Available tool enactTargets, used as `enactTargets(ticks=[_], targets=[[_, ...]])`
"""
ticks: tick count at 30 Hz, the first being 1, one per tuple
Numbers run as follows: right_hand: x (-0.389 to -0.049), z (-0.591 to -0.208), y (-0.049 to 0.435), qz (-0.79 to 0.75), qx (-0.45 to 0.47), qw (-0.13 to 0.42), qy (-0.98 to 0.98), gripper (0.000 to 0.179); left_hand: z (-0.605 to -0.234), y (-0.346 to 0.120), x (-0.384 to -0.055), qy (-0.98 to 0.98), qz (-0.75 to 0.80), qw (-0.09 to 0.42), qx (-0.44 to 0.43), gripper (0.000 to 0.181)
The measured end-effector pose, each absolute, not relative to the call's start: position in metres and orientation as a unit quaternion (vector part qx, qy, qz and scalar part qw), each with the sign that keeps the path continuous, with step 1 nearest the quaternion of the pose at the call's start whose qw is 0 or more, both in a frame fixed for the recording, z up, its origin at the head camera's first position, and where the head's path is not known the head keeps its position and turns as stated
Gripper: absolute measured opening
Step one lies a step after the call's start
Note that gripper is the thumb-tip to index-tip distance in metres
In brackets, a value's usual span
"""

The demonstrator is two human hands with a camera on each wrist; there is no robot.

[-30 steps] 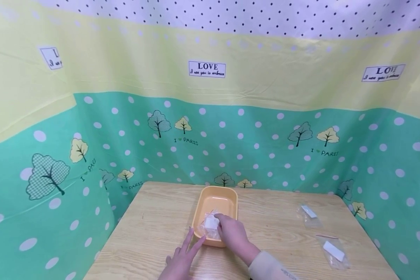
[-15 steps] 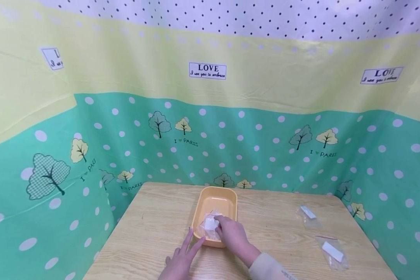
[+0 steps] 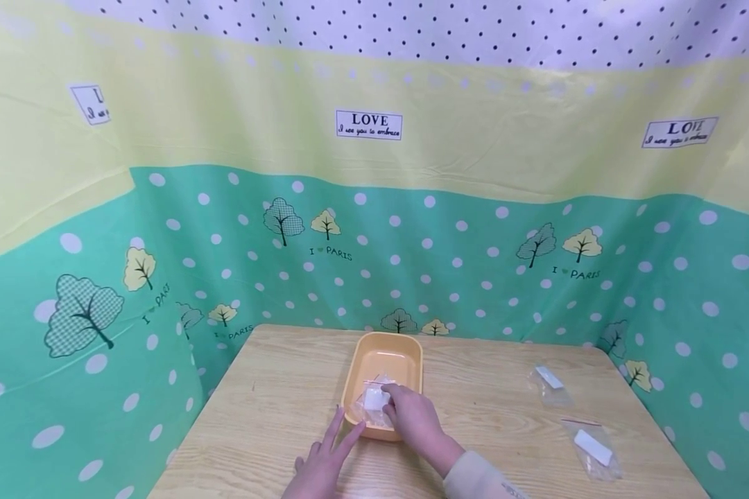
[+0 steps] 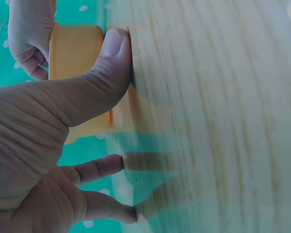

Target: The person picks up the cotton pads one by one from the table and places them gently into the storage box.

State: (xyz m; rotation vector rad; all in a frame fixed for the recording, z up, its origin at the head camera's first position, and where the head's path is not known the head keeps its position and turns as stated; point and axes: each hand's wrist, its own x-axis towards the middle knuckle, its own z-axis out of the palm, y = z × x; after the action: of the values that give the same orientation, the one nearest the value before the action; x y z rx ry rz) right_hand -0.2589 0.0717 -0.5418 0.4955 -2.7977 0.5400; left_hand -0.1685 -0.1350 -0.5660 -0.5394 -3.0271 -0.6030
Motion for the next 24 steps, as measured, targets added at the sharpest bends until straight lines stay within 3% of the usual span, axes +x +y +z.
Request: enactTargets(ticks=[11, 24], targets=[[-0.259, -0.540, 0.072, 0.206, 0.158, 0.090, -0.962, 0.040, -0.569, -0.136, -0.171, -0.967, -0.193, -0.004, -0.168, 0.115], [-0.253, -0.540, 0.082, 0.245, 0.220, 0.112, -0.937, 0.038, -0.574, -0.134, -0.173, -0.969, -0.185, 0.009, -0.166, 0.115]])
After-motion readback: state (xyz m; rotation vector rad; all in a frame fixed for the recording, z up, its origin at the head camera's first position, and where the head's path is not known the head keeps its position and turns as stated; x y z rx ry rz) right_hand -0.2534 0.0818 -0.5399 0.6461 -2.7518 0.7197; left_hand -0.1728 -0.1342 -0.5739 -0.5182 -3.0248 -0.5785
